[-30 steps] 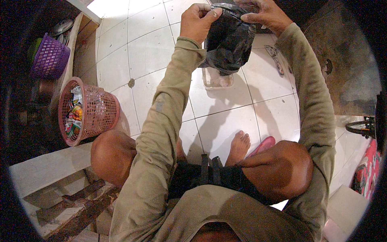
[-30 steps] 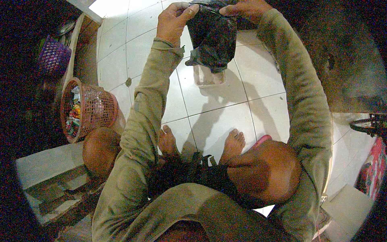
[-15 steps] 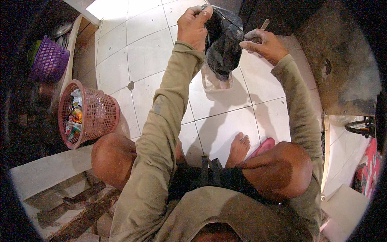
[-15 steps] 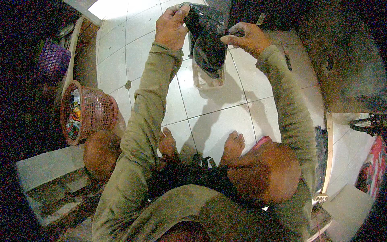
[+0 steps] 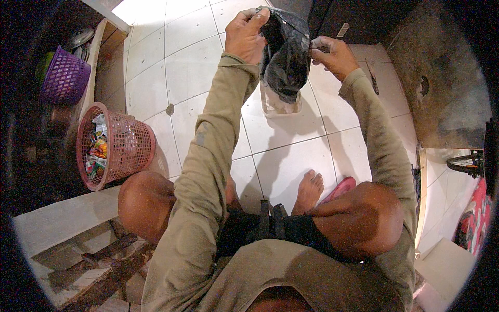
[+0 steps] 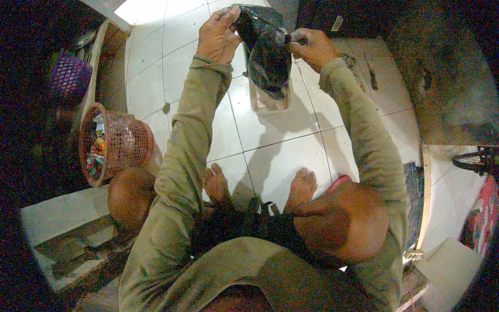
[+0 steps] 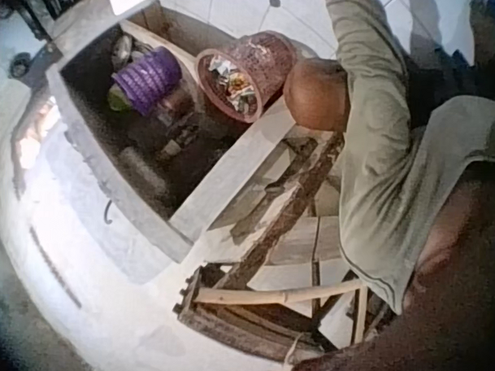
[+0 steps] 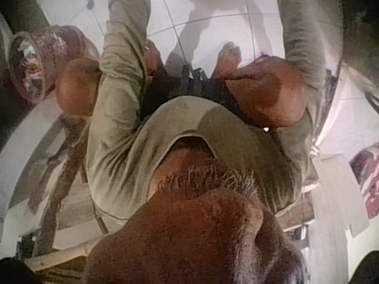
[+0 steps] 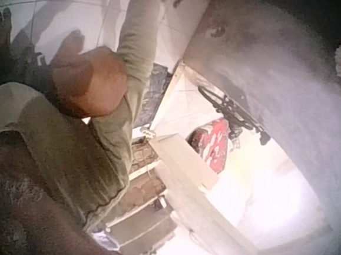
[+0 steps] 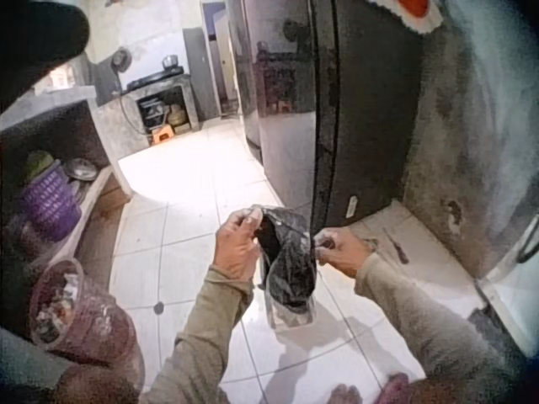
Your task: The person retrieves a black plastic bag and a white container, fills the container with water at a sink, and mixes a white powder from the bag into the water. They then sit on the floor and use a spatula to apply the resulting paste to a damaged section of the wall.
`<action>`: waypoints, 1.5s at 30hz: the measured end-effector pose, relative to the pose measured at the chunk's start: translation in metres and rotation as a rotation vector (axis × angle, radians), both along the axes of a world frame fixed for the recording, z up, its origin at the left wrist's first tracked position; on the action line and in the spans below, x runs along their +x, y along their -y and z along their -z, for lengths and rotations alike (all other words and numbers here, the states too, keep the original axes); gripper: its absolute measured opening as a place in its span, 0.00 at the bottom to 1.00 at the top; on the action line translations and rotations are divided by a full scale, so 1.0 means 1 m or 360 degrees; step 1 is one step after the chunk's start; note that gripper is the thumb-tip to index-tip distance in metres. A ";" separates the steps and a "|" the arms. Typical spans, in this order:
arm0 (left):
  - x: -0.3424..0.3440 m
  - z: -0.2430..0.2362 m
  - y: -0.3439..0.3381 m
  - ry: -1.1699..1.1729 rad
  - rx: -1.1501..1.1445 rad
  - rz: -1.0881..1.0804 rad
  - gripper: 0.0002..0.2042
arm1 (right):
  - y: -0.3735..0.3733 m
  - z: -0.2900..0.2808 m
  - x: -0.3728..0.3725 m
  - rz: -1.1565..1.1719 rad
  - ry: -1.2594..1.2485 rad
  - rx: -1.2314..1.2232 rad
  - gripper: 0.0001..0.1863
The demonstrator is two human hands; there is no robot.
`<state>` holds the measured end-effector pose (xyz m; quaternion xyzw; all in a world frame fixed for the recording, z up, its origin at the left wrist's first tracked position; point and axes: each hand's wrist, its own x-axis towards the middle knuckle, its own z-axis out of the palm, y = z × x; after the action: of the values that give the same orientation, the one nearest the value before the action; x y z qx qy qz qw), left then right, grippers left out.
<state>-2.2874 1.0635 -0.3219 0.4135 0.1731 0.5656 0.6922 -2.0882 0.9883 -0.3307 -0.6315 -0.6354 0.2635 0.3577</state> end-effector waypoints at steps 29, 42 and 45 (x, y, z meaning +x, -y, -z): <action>-0.021 0.015 -0.026 -0.0708 0.0583 -0.0719 0.10 | 0.003 -0.031 0.023 -0.0098 -0.0295 0.0044 0.07; -0.021 -0.006 -0.022 -0.0787 0.0512 -0.0580 0.10 | -0.007 -0.029 0.012 -0.0218 -0.0218 0.0038 0.06; -0.025 0.006 -0.018 -0.0736 0.0458 -0.0531 0.10 | -0.002 -0.034 0.014 -0.0247 -0.0205 -0.0005 0.06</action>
<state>-2.3122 1.0810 -0.3278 0.5907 0.3093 0.5811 0.4666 -2.0747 0.9907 -0.2968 -0.5627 -0.6577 0.3316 0.3753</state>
